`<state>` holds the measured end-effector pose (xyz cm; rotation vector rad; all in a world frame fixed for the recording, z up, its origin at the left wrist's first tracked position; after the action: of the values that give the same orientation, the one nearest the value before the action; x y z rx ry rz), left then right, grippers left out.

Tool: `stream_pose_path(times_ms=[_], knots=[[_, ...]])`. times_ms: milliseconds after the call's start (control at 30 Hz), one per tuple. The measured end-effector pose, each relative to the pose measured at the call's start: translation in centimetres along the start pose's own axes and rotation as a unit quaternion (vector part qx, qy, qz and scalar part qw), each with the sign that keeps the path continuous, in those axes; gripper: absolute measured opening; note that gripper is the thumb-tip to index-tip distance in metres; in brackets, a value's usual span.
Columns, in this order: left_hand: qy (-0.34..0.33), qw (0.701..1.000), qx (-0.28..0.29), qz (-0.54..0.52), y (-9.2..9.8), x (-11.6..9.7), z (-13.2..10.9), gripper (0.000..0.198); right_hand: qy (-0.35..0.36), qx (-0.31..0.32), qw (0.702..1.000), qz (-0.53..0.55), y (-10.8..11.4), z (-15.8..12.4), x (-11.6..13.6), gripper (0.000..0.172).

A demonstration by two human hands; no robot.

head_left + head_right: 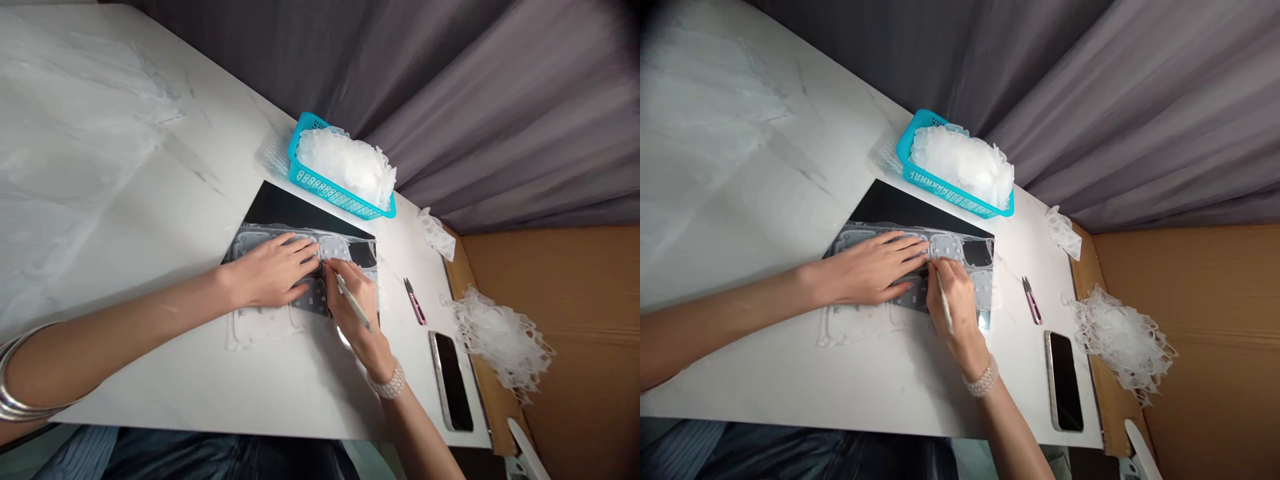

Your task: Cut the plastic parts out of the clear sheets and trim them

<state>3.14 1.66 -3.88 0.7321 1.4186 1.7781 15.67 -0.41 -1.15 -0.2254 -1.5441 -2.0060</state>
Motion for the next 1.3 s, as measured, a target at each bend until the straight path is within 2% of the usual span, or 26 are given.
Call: stream_pose_path(times_ms=[100, 200, 300, 433, 500, 567, 633, 700, 800, 867, 900, 933, 967, 1000, 1033, 1100, 1133, 1167, 1200, 1233, 1300], knots=[[-0.002, 1.0, -0.007, -0.001, -0.1, 0.0, 0.0, 0.048, 0.067, 0.021, 0.996, -0.056, -1.6, 0.4, -0.3, 0.03], [-0.002, 1.0, -0.007, -0.003, -0.3, 0.2, 0.0, 0.045, 0.086, 0.031, 0.992, -0.088, -2.3, 0.9, -0.8, 0.034], [-0.008, 1.0, -0.01, 0.006, -0.5, 0.3, -0.2, 0.046, 0.092, 0.066, 0.991, -0.077, -2.6, 1.1, -0.6, 0.04], [-0.02, 1.0, -0.015, 0.002, -1.1, 0.4, -0.4, 0.05, 0.066, 0.109, 0.991, -0.033, -2.9, 1.7, -0.4, 0.041], [-0.015, 1.0, -0.024, -0.009, -1.3, 0.6, -0.5, 0.052, 0.022, 0.072, 0.996, 0.048, -2.2, 2.0, -1.5, 0.037], [-0.003, 0.999, -0.034, -0.023, -1.4, 0.8, -0.5, 0.054, -0.062, -0.023, 0.984, 0.165, -0.2, 1.7, -4.3, 0.031], [0.007, 0.999, -0.032, -0.04, -1.6, 0.9, -0.6, 0.054, -0.167, -0.155, 0.931, 0.285, 2.9, 0.3, -8.5, 0.026], [0.017, 0.998, -0.021, -0.062, -1.7, 1.0, -0.8, 0.055, -0.244, -0.268, 0.85, 0.382, 5.8, -1.8, -12.4, 0.024], [0.044, 0.993, -0.001, -0.114, -1.2, 1.2, -0.6, 0.056, -0.269, -0.297, 0.813, 0.423, 8.5, -3.4, -14.9, 0.021], [0.079, 0.981, 0.01, -0.176, -0.3, 1.5, 0.1, 0.052, -0.254, -0.28, 0.812, 0.444, 8.8, -3.4, -13.9, 0.023], [0.107, 0.968, 0.012, -0.225, 0.3, 1.6, 0.7, 0.049, -0.236, -0.27, 0.816, 0.453, 8.6, -3.1, -12.8, 0.026], [0.149, 0.943, 0.014, -0.297, 0.7, 1.8, 1.5, 0.047, -0.213, -0.257, 0.827, 0.452, 8.3, -2.7, -11.3, 0.028], [0.197, 0.905, 0.016, -0.377, 1.0, 2.0, 2.3, 0.047, -0.186, -0.24, 0.845, 0.441, 8.0, -2.3, -9.6, 0.028], [0.252, 0.845, 0.019, -0.471, 0.9, 2.1, 3.1, 0.051, -0.157, -0.212, 0.869, 0.419, 7.7, -1.9, -7.7, 0.028], [0.306, 0.763, 0.029, -0.568, 0.5, 1.9, 3.8, 0.057, -0.126, -0.167, 0.896, 0.392, 7.3, -1.5, -5.8, 0.028], [0.335, 0.684, 0.05, -0.646, -0.1, 1.1, 5.6, 0.069, -0.075, -0.045, 0.935, 0.344, 6.5, -1.4, -2.6, 0.028], [0.346, 0.65, 0.053, -0.674, -0.6, 0.8, 6.3, 0.067, -0.058, 0.012, 0.941, 0.334, 6.2, -1.6, -1.6, 0.03], [0.352, 0.638, 0.05, -0.683, -1.0, 0.7, 6.8, 0.06, -0.049, 0.05, 0.941, 0.332, 6.2, -1.9, -1.1, 0.034], [0.36, 0.63, 0.043, -0.686, -1.3, 0.7, 7.1, 0.049, -0.051, 0.062, 0.94, 0.332, 6.4, -2.1, -1.1, 0.037], [0.367, 0.632, 0.034, -0.682, -1.6, 0.7, 7.2, 0.039, -0.064, 0.045, 0.941, 0.328, 7.0, -2.1, -1.7, 0.04], [0.371, 0.654, 0.018, -0.659, -1.9, 0.8, 7.2, 0.028, -0.103, -0.037, 0.946, 0.304, 8.3, -1.7, -3.7, 0.045]])
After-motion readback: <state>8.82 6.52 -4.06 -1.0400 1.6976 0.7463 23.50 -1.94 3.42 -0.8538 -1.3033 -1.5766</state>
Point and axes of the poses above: each hand's wrist, its own z-axis towards the middle knuckle, its own y-axis out of the back of the hand, x = y × z, the point moved 6 cm from there along z, towards the middle knuckle, and after that the axes turned 7 degrees about z, right-handed, at the moved point
